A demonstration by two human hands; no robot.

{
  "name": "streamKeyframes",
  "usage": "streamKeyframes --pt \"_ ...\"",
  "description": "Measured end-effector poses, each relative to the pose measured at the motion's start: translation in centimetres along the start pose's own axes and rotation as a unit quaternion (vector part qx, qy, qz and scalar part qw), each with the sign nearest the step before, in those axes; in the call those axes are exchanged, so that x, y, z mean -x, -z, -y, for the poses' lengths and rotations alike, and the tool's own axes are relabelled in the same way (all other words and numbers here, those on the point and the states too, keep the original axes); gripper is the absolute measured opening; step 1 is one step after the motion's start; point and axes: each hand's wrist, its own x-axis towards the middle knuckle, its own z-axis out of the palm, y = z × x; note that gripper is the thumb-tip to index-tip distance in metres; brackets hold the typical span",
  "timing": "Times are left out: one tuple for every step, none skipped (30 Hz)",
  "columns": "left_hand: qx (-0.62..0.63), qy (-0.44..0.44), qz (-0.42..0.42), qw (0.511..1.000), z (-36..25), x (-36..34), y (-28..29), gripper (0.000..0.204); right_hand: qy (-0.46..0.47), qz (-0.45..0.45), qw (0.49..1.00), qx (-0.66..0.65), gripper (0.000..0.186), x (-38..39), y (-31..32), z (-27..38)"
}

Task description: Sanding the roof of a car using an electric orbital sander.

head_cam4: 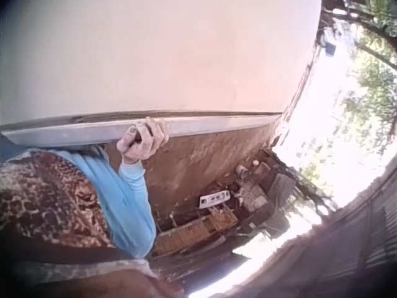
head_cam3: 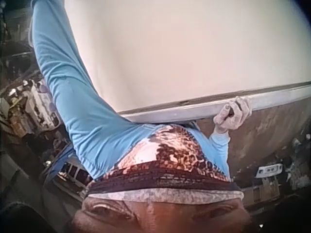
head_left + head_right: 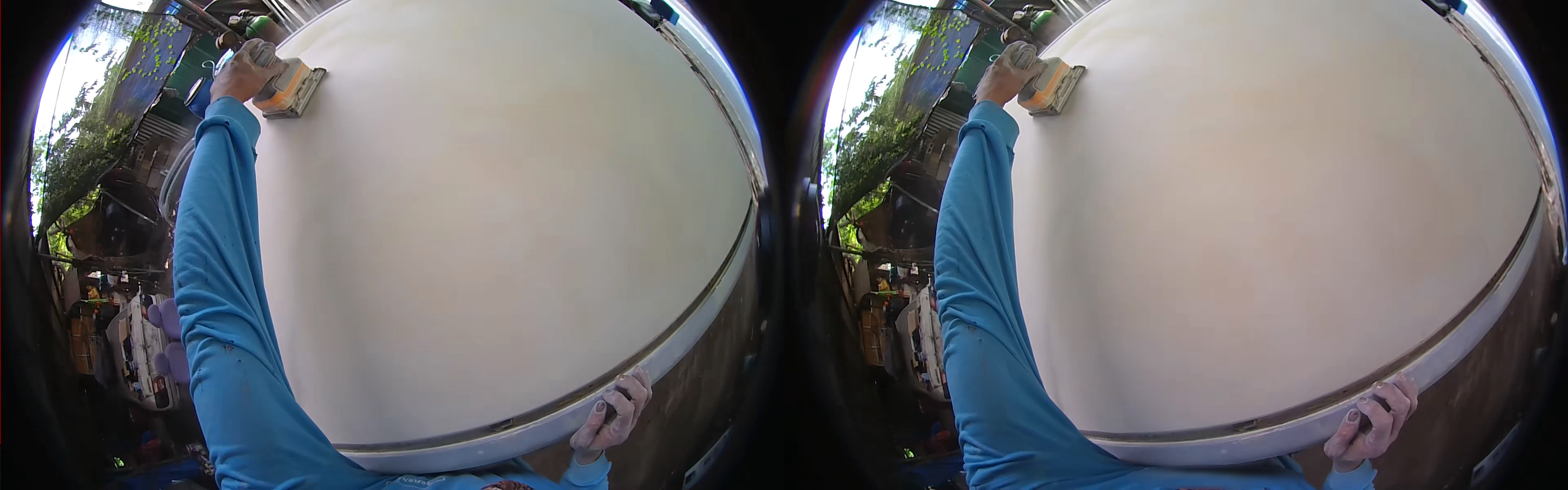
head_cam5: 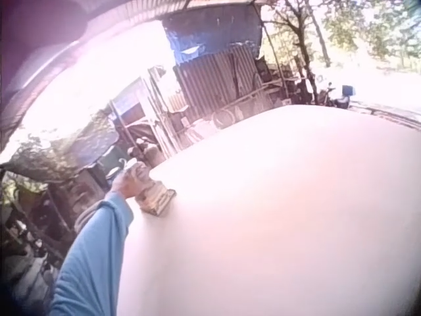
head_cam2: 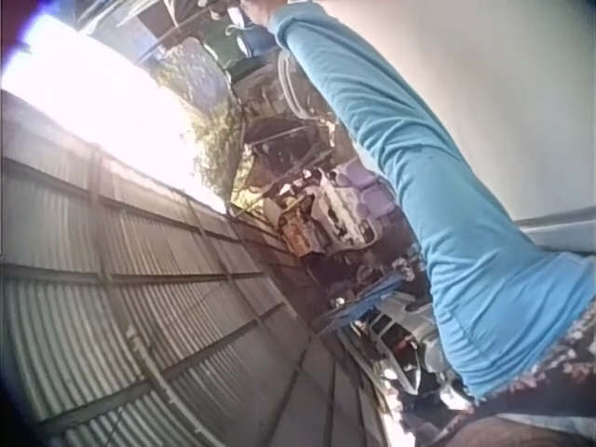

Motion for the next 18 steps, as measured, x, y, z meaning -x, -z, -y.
streamKeyframes --pt "-0.001 -0.002 -0.009 1.000 -0.1 0.2 0.1 0.090 0.005 -0.016 1.000 -0.004 0.014 -0.1 0.3 -0.1" --pt "0.012 -0.013 -0.019 1.000 -0.1 0.3 0.1 0.090 0.007 -0.011 1.000 0.004 0.014 -0.5 0.2 -0.2" --pt "0.007 -0.006 -0.013 1.000 -0.2 0.4 0.2 0.090 0.009 0.004 1.000 0.007 0.014 -1.1 -0.1 -0.3" --pt "0.025 -0.027 -0.017 0.999 -0.3 0.5 0.3 0.089 0.011 0.001 1.000 0.006 0.015 -2.0 -0.9 -0.2" --pt "0.031 -0.040 -0.013 0.999 -0.5 0.8 0.7 0.088 0.013 -0.008 1.000 0.005 0.015 -2.7 -1.3 0.1" --pt "0.052 -0.051 -0.028 0.997 -0.7 1.5 0.9 0.086 0.024 -0.012 1.000 -0.002 0.015 -3.7 -1.4 0.4" --pt "0.067 -0.065 -0.045 0.995 -0.9 2.1 1.5 0.086 0.017 -0.014 1.000 -0.010 0.014 -4.6 -1.7 0.7" --pt "0.072 -0.066 -0.036 0.995 -1.3 2.9 2.3 0.082 0.004 0.003 1.000 -0.003 0.015 -5.4 -1.9 0.9" --pt "0.081 -0.064 -0.021 0.994 -1.8 3.9 3.0 0.079 -0.012 0.002 1.000 0.001 0.015 -6.0 -2.1 1.0" --pt "0.111 -0.096 -0.032 0.989 -2.2 5.1 4.0 0.077 -0.021 0.020 0.999 0.016 0.017 -7.1 -2.1 1.5" --pt "0.127 -0.097 -0.022 0.987 -2.8 8.7 4.9 0.075 0.011 0.014 1.000 0.016 0.017 -6.7 -1.7 2.1" --pt "0.131 -0.102 -0.019 0.986 -3.1 10.9 5.3 0.075 0.002 0.019 0.999 -0.026 0.019 -7.6 -2.0 2.7" --pt "0.146 -0.115 -0.022 0.982 -3.3 12.6 6.1 0.075 0.006 0.019 0.997 -0.079 0.021 -8.5 -2.1 3.2" --pt "0.147 -0.130 -0.027 0.980 -3.3 14.1 7.0 0.075 0.034 0.035 0.993 -0.103 0.031 -10.1 -1.8 3.3" --pt "0.149 -0.135 -0.019 0.979 -3.3 15.7 7.8 0.076 0.016 0.046 0.995 -0.086 0.031 -11.5 -1.7 3.7" --pt "0.156 -0.140 -0.022 0.977 -3.1 17.2 8.3 0.076 0.077 0.109 0.989 -0.068 0.040 -13.2 -1.8 4.0" --pt "0.159 -0.137 -0.024 0.977 -3.0 18.2 8.8 0.076 0.138 0.164 0.975 -0.049 0.049 -15.0 -2.2 4.6" --pt "0.167 -0.132 -0.010 0.977 -2.7 19.0 9.2 0.076 0.179 0.244 0.953 -0.016 0.059 -16.6 -2.9 5.5"
